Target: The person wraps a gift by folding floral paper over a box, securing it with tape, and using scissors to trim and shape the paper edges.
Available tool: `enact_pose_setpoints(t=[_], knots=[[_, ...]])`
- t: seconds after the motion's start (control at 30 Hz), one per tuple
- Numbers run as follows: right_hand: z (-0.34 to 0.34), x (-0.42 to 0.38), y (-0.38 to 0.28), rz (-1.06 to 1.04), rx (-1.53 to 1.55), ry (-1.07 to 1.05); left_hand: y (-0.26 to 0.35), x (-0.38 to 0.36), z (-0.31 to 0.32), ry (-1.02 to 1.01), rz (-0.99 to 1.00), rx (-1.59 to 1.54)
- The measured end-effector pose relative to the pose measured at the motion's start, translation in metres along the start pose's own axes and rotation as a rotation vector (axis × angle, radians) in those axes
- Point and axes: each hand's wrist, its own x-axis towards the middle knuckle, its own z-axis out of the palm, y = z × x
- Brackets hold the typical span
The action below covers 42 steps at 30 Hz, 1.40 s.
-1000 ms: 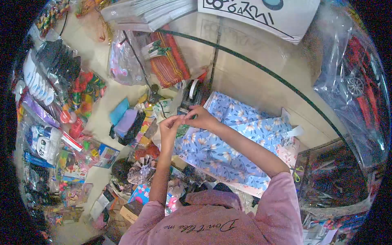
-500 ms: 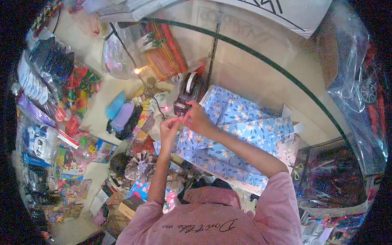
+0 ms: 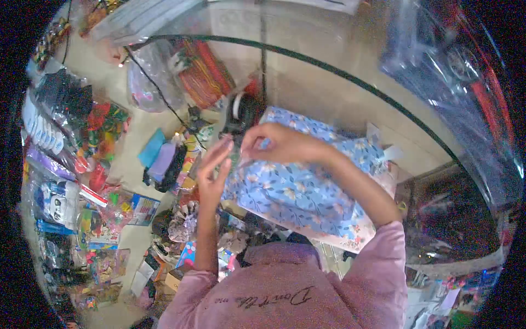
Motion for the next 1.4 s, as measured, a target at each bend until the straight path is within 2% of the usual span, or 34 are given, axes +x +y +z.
enact_pose_setpoints(t=[0.07,0.1,0.2,0.23,0.33,0.47,0.63,0.73,0.83,0.93,1.07,1.1,1.2,1.23,1.27,1.33,1.4], knots=[[-0.017,-0.010,-0.013,0.064,-0.044,-0.056,0.016,0.007,0.007,0.005,0.125,0.187],[-0.022,-0.017,-0.015,0.141,0.041,-0.087,0.011,0.008,0.014,0.061,0.126,0.128],[-0.029,-0.037,-0.013,0.212,0.068,-0.228,0.011,0.007,0.022,-0.057,-0.142,-0.133],[-0.029,-0.043,-0.009,0.096,0.056,-0.285,0.016,0.009,0.025,-0.163,-0.188,-0.349],[-0.016,-0.062,-0.015,0.235,-0.024,-0.249,0.018,0.001,0.038,-0.398,-0.300,-0.457],[0.000,-0.092,0.000,0.236,0.015,-0.171,0.018,-0.006,0.061,-0.305,-0.422,-0.539],[0.014,-0.124,0.029,0.246,0.095,-0.049,0.011,-0.008,0.066,-0.442,-0.478,-0.528],[0.020,-0.134,0.038,0.239,0.144,0.042,0.017,-0.005,0.074,-0.439,-0.464,-0.561],[0.038,-0.135,0.044,0.246,0.378,0.095,0.024,0.002,0.072,-0.523,-0.370,-0.522],[0.050,-0.137,0.039,0.349,0.598,0.102,0.036,0.009,0.065,-0.572,-0.305,-0.491],[0.054,-0.148,0.046,0.319,0.566,-0.145,0.042,0.025,0.061,-0.556,-0.231,-0.410],[0.057,-0.152,0.040,0.312,0.417,-0.158,0.042,0.032,0.057,-0.550,-0.230,-0.381],[0.038,-0.159,0.006,0.272,0.000,0.031,0.050,0.044,0.057,-0.607,-0.264,-0.387],[0.033,-0.160,0.008,0.180,0.005,0.245,0.048,0.045,0.059,-0.649,-0.267,-0.399],[0.024,-0.158,0.001,0.160,-0.019,0.362,0.047,0.044,0.062,-0.692,-0.270,-0.410],[0.016,-0.150,0.002,0.047,-0.087,0.527,0.043,0.042,0.068,-0.711,-0.252,-0.385],[0.017,-0.142,0.001,0.009,-0.127,0.526,0.039,0.041,0.073,-0.721,-0.242,-0.387]])
